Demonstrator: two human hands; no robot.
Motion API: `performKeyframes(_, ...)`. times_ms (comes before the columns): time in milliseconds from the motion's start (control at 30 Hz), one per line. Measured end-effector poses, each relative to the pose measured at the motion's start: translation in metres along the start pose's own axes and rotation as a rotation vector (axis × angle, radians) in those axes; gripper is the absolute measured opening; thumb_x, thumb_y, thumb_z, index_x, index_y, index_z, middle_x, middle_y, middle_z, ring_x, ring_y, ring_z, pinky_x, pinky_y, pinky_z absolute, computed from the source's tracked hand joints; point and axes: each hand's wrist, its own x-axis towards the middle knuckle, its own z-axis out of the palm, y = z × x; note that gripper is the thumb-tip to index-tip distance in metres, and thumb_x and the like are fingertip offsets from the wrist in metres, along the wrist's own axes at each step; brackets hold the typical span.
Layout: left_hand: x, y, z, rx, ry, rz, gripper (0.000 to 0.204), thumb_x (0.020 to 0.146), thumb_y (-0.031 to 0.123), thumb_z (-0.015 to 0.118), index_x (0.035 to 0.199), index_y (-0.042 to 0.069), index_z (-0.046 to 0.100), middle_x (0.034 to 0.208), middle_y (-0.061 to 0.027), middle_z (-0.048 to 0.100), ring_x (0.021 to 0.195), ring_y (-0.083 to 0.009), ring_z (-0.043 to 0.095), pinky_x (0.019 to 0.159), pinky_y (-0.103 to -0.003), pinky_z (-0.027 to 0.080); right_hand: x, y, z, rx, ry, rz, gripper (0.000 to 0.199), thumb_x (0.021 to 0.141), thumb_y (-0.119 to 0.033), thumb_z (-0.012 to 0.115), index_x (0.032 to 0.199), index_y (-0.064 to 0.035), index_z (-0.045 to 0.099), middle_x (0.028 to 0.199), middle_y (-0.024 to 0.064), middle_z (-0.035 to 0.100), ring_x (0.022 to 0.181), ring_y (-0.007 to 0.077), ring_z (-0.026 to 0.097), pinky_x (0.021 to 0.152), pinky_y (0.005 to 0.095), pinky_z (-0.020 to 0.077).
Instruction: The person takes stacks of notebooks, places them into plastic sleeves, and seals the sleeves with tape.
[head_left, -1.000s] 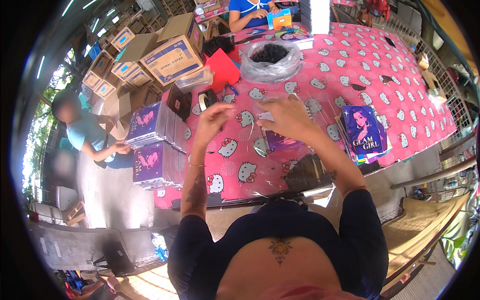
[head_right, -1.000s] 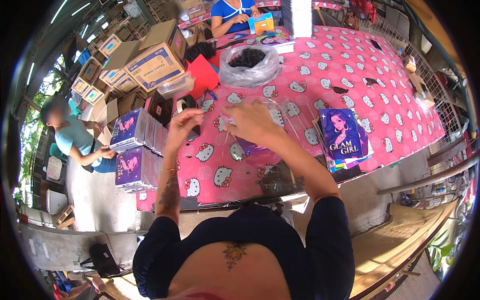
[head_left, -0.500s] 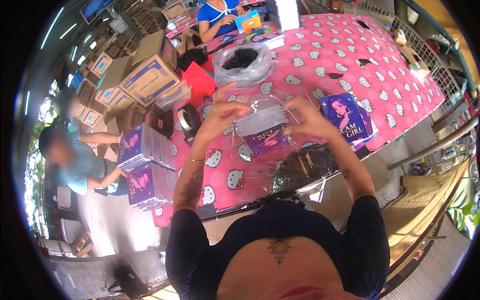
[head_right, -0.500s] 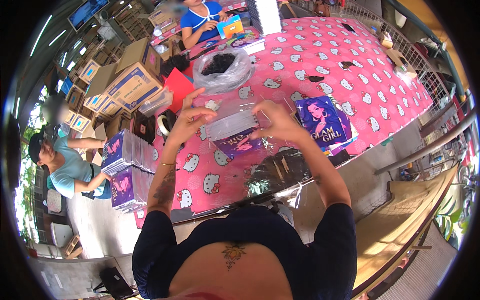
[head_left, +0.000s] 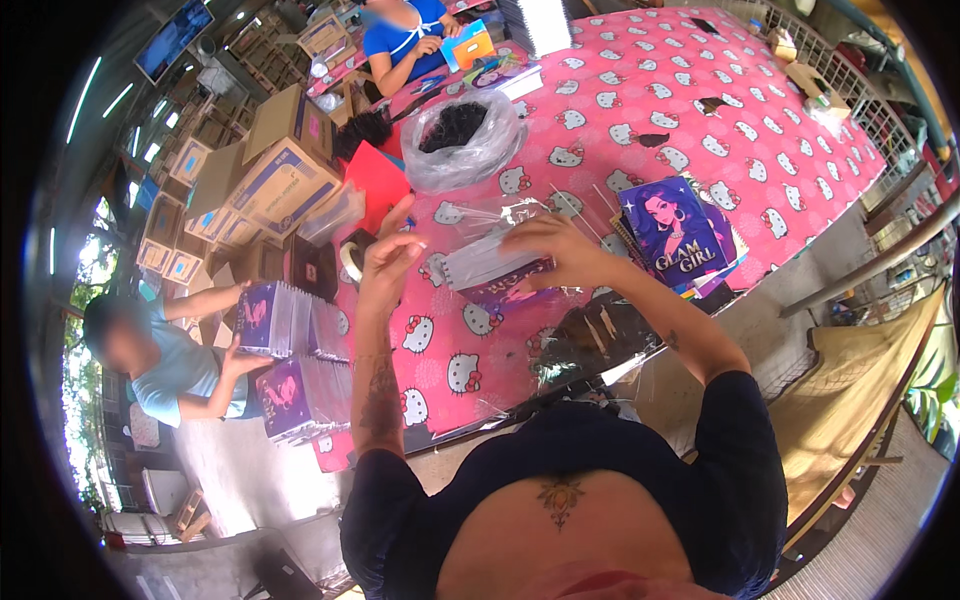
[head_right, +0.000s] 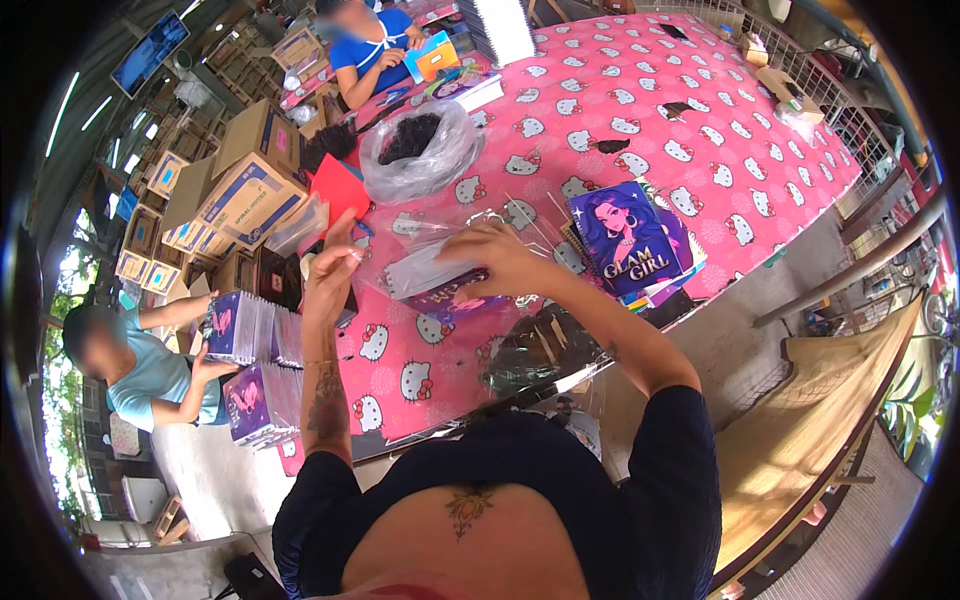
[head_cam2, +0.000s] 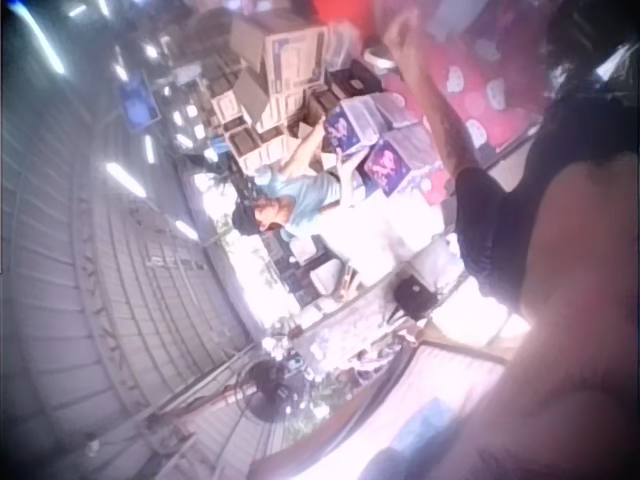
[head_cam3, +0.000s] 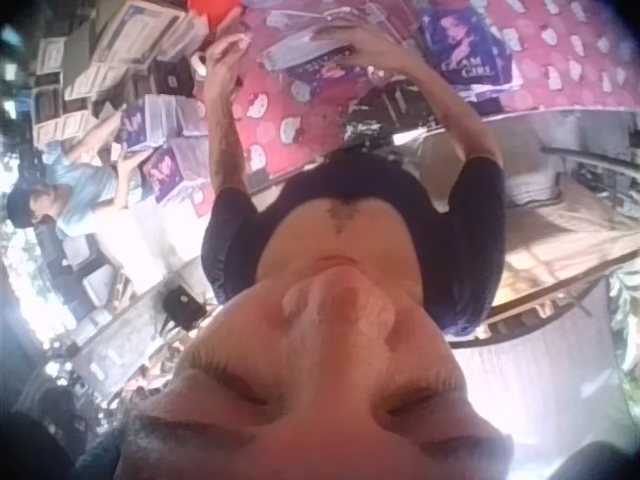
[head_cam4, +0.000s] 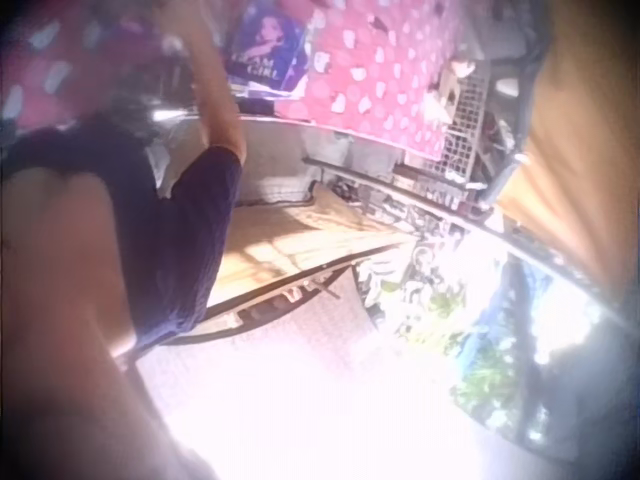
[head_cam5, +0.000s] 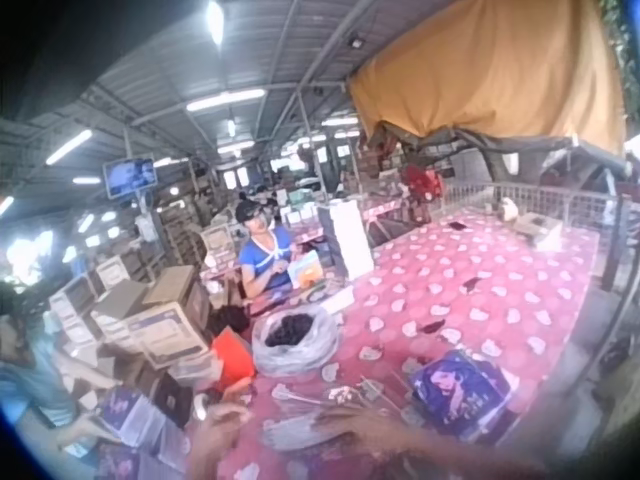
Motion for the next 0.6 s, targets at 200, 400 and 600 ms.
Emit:
performKeyframes(200,0.038,-0.018,0.051,0.651,-0.261,0.107,0.012,0.085,0.019,0.072,0.097,0.016,0.074,0.160,-0.0162,0.015,0.146,-0.0325,0.018,0.115,-0.050,0.020,0.013,-0.008,0.014,-0.160,-0.121,-0.078,0.054,0.070,-0.033,0.080,0.122,-0.0300,0.067,0.157,0.0116,0.023,0.143,0.0344,0.028,0.113,0.0605,0.0206)
performKeyframes(400,0.037,-0.048,0.060,0.798,-0.128,-0.002,0.054,0.080,0.035,0.077,0.127,0.021,0.055,0.159,-0.0209,0.011,0.146,-0.0399,0.015,0.114,-0.057,0.016,0.018,-0.008,0.019,-0.179,-0.088,-0.092,0.047,0.079,-0.031,0.074,0.125,-0.0271,0.065,0.159,0.0209,0.009,0.146,0.0385,0.021,0.115,0.0593,0.0173)
performKeyframes(600,0.034,0.038,0.069,0.554,-0.323,0.060,0.048,0.076,0.033,0.079,0.117,0.017,0.062,0.151,-0.0170,0.033,0.142,-0.0363,0.028,0.114,-0.056,0.017,0.027,0.025,0.010,0.434,0.162,0.337,0.054,0.089,-0.049,0.063,0.128,-0.0115,0.060,0.141,0.0202,0.042,0.129,0.0313,0.045,0.104,0.0459,0.0383)
